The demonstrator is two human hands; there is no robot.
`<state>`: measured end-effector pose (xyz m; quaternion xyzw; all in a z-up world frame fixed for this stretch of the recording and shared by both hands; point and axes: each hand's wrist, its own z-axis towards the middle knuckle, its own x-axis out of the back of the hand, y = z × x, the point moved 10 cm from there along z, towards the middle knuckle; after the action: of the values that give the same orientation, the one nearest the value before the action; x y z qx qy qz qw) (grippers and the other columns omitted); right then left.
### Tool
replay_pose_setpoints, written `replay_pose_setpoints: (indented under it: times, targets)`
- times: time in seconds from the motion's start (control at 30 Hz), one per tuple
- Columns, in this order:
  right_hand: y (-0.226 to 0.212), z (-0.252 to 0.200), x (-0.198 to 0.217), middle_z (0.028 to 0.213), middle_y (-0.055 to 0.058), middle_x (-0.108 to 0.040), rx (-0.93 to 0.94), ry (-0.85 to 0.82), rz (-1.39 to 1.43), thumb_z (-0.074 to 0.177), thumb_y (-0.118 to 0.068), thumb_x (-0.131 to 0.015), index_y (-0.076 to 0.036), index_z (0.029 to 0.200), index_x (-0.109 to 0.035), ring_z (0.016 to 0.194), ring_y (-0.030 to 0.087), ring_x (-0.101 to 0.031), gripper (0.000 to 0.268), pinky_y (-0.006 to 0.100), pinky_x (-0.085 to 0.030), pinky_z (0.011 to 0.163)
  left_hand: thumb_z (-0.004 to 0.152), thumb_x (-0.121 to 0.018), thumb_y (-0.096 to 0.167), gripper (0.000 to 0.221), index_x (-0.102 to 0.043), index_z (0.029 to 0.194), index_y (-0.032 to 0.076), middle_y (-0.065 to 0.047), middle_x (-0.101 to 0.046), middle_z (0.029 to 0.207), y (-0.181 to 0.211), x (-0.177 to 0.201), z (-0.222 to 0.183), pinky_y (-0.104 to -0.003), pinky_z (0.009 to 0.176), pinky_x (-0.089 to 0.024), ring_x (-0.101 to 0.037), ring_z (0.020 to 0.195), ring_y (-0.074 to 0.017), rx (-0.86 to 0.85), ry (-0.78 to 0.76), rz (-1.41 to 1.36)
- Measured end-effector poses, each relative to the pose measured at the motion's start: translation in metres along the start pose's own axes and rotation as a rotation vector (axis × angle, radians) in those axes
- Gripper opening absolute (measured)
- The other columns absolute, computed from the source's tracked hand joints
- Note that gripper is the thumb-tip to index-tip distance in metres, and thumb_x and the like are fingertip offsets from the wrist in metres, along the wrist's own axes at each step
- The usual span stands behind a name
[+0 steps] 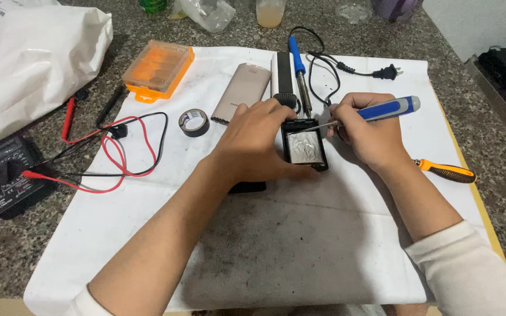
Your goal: Using a screwdriver to pry and scrape internal components of a disassembled mobile phone on a repair bench.
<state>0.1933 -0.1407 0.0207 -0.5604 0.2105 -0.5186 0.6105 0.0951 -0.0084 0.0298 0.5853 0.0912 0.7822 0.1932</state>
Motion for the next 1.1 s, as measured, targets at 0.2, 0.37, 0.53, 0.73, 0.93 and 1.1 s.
replay_pose_setpoints:
  times: [0.2, 0.37, 0.53, 0.73, 0.93, 1.1]
  targets:
    - [-0.006, -0.006, -0.006, 0.058, 0.005, -0.065, 0.007, -0.038, -0.108, 0.096, -0.013, -0.063, -0.008, 0.058, -0.058, 0.057, 0.009, -0.057, 0.038, 0.025, -0.046, 0.058, 0.054, -0.083, 0.079, 0.085, -0.065, 0.111, 0.018, -0.002, -0.065, 0.108, -0.003, -0.002, 0.0, -0.043, 0.091, -0.036, -0.06, 0.107, -0.0256, 0.086, -0.067, -0.029]
    - [-0.006, -0.004, -0.006, 0.057, 0.004, -0.065, 0.019, -0.035, -0.107, 0.095, -0.012, -0.063, -0.008, 0.058, -0.06, 0.057, 0.008, -0.055, 0.037, 0.024, -0.043, 0.057, 0.055, -0.083, 0.077, 0.081, -0.065, 0.108, 0.018, -0.003, -0.064, 0.105, -0.003, -0.001, 0.0, -0.044, 0.087, -0.036, -0.06, 0.104, -0.0267, 0.053, -0.046, -0.027]
    - [-0.006, -0.004, -0.009, 0.056, 0.004, -0.064, 0.005, -0.039, -0.104, 0.095, -0.012, -0.063, -0.008, 0.057, -0.058, 0.057, 0.008, -0.054, 0.039, 0.025, -0.044, 0.058, 0.053, -0.083, 0.075, 0.076, -0.064, 0.101, 0.019, -0.003, -0.064, 0.101, -0.004, 0.0, -0.002, -0.042, 0.087, -0.037, -0.061, 0.101, -0.0251, 0.072, -0.064, -0.073]
    - [-0.006, -0.002, -0.007, 0.056, 0.004, -0.064, 0.04, -0.039, -0.122, 0.094, -0.011, -0.063, -0.008, 0.057, -0.059, 0.057, 0.008, -0.055, 0.038, 0.025, -0.044, 0.059, 0.054, -0.083, 0.077, 0.078, -0.064, 0.103, 0.02, -0.003, -0.064, 0.101, -0.006, -0.002, 0.0, -0.043, 0.085, -0.037, -0.061, 0.101, -0.026, 0.044, -0.026, -0.052]
    - [-0.006, -0.004, -0.005, 0.056, 0.005, -0.064, 0.043, -0.041, -0.102, 0.092, -0.01, -0.061, -0.008, 0.056, -0.058, 0.056, 0.009, -0.057, 0.036, 0.025, -0.045, 0.057, 0.052, -0.085, 0.074, 0.077, -0.069, 0.108, 0.022, 0.0, -0.062, 0.101, -0.005, -0.002, -0.002, -0.041, 0.085, -0.035, -0.061, 0.097, -0.0239, 0.046, -0.038, -0.076]
    - [-0.004, -0.005, -0.009, 0.053, 0.01, -0.056, 0.011, -0.083, 0.079, 0.086, -0.003, -0.051, -0.008, 0.054, -0.046, 0.054, 0.014, -0.056, 0.033, 0.027, -0.042, 0.051, 0.053, -0.081, 0.078, 0.088, -0.068, 0.115, 0.018, 0.0, -0.062, 0.104, -0.006, -0.001, 0.0, -0.042, 0.086, -0.035, -0.061, 0.101, -0.0227, 0.035, -0.018, -0.068]
